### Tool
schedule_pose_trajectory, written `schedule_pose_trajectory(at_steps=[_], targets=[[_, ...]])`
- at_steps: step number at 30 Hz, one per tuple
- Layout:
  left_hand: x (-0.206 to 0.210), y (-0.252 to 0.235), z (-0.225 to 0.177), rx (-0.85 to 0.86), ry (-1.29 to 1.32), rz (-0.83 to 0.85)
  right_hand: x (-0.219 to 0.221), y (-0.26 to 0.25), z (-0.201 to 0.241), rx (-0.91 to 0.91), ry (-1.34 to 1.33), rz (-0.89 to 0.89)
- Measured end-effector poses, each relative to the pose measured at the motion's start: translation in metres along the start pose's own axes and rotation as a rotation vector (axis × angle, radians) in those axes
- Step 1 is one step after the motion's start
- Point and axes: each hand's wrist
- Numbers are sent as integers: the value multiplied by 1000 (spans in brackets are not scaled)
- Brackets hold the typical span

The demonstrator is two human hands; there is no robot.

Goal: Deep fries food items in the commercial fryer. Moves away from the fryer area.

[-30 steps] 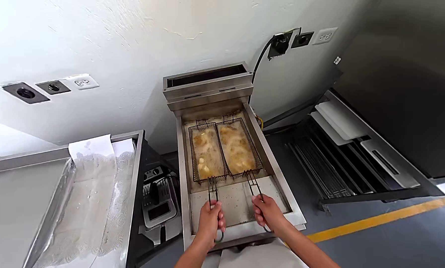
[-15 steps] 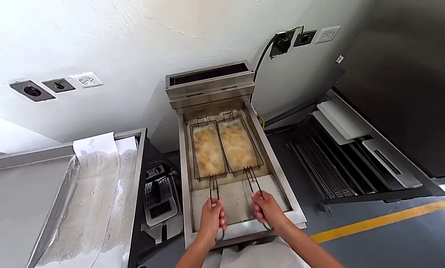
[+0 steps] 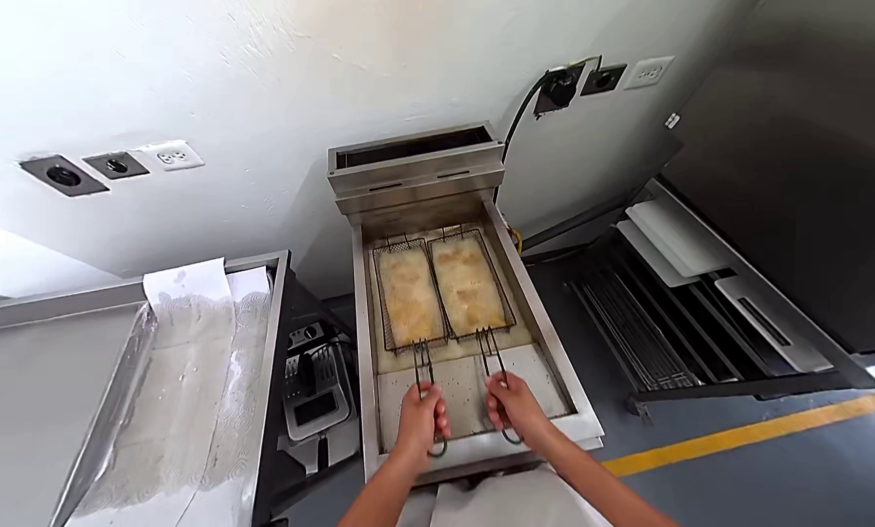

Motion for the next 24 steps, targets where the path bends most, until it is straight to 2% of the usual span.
schedule_pose_trajectory(at_steps=[3,5,7,10,14,16,19,21,24], targets=[[-18,-14,4,-37,-202,36,-24,-18,-9,-88,423,-21],[-41,-11,13,-84,-313,33,-52,-6,-16,-177,570,-93],[-62,-3,22,-112,-302,-12,-74,11,-24,-203,531,-147],[-68,4,30,-108,-203,-35,-81,24,-33,-132,354,-121],[-40,-3,28,-84,-46,6,-44,7,-21,39,-45,39],[-15,-14,22,-50,-10,-32,-18,-12,-9,82,-172,16],[9,-13,5,-7,3,-93,4,-13,4,83,-194,-76],[3,3,-4,0,0,-81,-7,10,7,56,-163,-63],[-13,20,7,-7,-1,-43,-25,31,-4,35,-142,-26]])
Point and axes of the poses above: each hand's wrist, its own y-axis away from the middle knuckle, its own x-axis out of the palm, z = x × y, and after that the axes turned 6 degrees about -z, right-handed
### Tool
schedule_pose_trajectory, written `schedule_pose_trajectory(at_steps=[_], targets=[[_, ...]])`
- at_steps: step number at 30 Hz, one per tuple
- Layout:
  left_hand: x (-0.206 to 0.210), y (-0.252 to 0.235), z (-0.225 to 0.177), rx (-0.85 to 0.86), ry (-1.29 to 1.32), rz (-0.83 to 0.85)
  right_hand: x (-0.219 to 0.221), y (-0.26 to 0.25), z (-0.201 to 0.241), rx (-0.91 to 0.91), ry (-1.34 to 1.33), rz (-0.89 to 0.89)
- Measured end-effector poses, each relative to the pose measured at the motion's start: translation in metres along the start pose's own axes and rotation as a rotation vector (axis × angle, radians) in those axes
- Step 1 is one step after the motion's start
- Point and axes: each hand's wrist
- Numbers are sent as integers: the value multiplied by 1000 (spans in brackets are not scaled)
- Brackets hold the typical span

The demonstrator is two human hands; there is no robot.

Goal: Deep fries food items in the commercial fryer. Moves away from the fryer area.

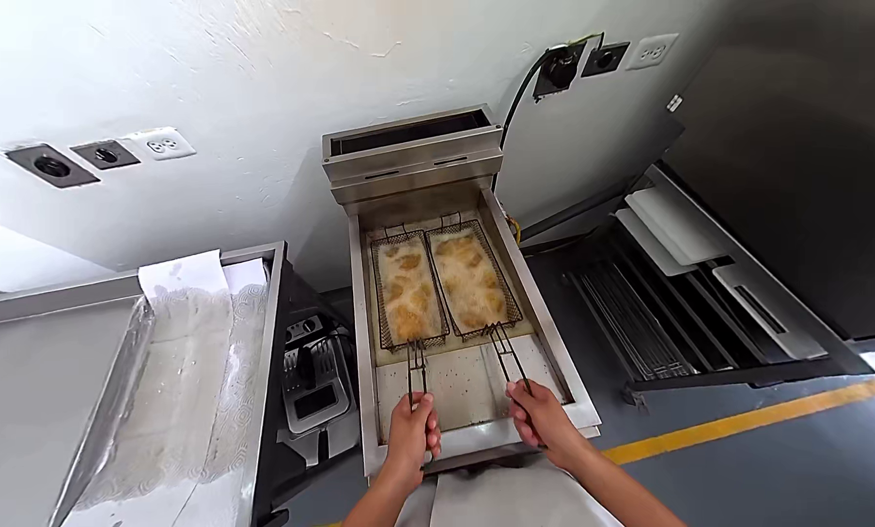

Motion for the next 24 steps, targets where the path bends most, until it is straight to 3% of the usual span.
schedule_pose_trajectory(at_steps=[5,9,14,18,24], targets=[[18,-25,-1,11,13,-30,28,-24,-8,3,-24,-49],[-2,3,2,3,-14,2,7,2,-7,-25,10,-12],[14,-16,-1,24,10,-19,28,-16,0,-18,-2,-23],[0,3,3,13,-12,14,8,0,-2,-32,6,2],[16,-17,-4,29,12,-9,28,-17,5,-28,-1,-11]])
Point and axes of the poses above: each hand's wrist, its own y-axis away from the middle knuckle, its own x-axis out of the palm, z = x × y, and after that the axes turned 6 degrees about -z, right-handed
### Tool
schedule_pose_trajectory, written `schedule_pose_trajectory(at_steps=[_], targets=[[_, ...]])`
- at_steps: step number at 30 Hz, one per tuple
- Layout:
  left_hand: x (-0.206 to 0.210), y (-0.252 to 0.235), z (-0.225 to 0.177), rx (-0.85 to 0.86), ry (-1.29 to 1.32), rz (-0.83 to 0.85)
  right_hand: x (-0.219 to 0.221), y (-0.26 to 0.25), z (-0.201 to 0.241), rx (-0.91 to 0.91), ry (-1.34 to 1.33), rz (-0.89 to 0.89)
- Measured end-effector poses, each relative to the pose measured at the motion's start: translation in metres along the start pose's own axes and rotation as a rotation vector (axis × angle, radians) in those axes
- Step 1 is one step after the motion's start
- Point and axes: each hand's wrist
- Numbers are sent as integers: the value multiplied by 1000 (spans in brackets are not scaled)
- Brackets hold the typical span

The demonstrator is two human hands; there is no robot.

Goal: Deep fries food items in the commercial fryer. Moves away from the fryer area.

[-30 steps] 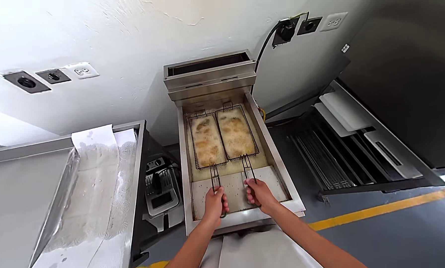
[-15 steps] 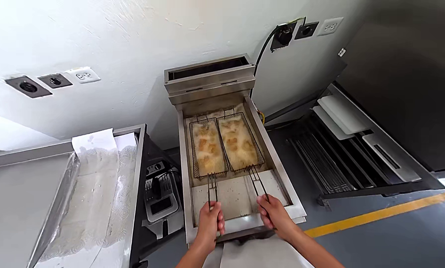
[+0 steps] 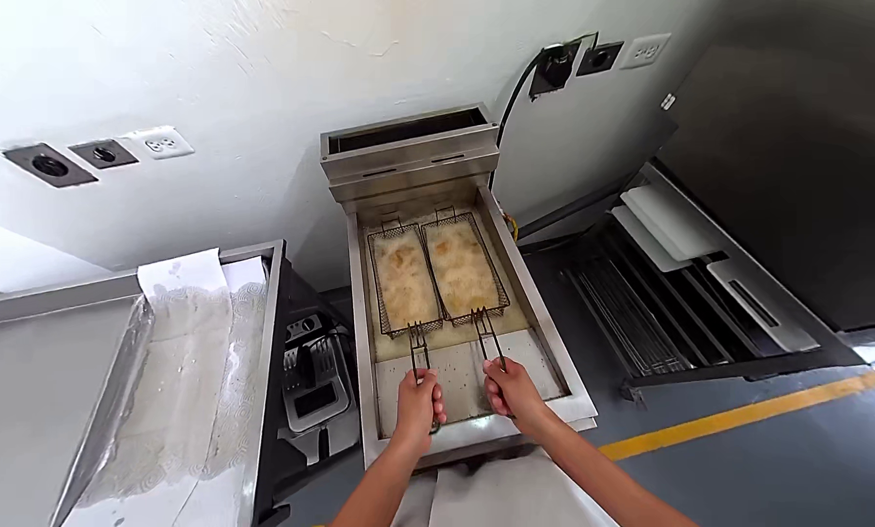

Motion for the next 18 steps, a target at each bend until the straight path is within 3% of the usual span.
schedule_pose_trajectory(at_steps=[3,8,12,18], targets=[[-14,20,4,-12,-18,27,-23,18,-5,-12,16,24],[2,0,2,7,-14,2,1,-3,-2,-12,0,-1],[-14,21,4,-2,-47,33,-24,17,-5,-22,22,23],[2,-1,-2,3,-26,3,-1,-1,3,-17,13,9]])
Point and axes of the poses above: each hand's wrist, its own y-axis away from the middle knuckle, its own x-axis out of the palm, z = x × y, and after that the axes turned 6 degrees about -z, right-handed
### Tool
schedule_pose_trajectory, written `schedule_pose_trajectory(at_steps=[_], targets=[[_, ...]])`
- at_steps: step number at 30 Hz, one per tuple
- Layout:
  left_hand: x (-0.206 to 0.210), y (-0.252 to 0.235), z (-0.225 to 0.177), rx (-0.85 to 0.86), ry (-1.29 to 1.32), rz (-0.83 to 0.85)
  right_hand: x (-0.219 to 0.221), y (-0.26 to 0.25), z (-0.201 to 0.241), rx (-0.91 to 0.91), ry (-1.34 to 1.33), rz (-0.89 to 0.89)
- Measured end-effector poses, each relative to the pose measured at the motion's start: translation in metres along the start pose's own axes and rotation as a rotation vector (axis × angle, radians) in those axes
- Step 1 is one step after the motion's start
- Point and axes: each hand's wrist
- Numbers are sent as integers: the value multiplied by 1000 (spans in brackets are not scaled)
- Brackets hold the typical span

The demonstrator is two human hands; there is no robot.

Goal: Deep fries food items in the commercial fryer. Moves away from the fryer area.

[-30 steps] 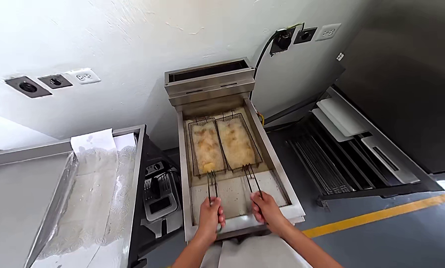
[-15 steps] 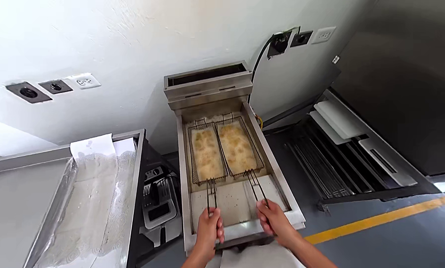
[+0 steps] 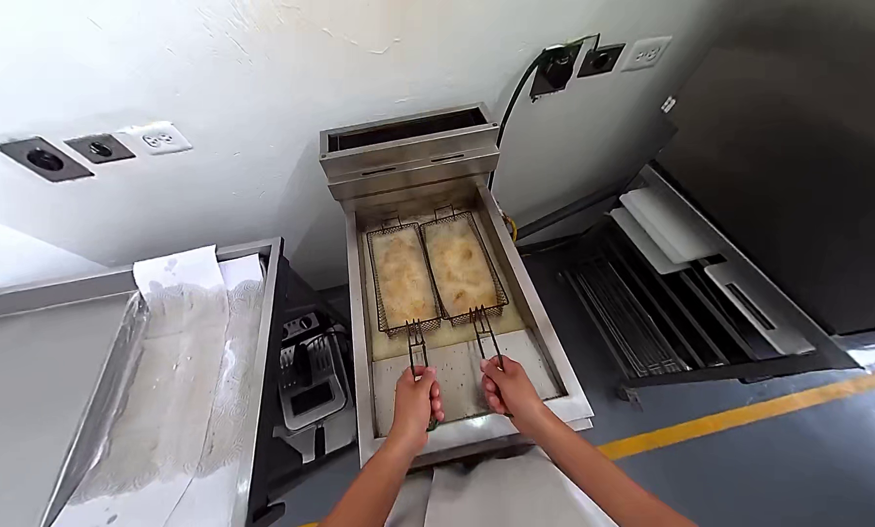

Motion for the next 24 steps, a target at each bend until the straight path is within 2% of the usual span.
schedule_pose_trajectory(at_steps=[3,9,18,24], targets=[[-19,25,9,-19,-18,31,-27,24,-8,6,19,28],[-6,11,11,-14,33,5,-4,10,-14,23,-42,8],[-19,26,61,89,30,29,-35,21,-62,-107,-46,68],[-25,31,72,122,12,40,-40,28,-69,-135,-29,96]])
Point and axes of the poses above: each hand's wrist, its own y-axis away from the middle knuckle, its own x-axis out of the palm, z = x × y, and after that the axes turned 6 degrees about -z, right-handed
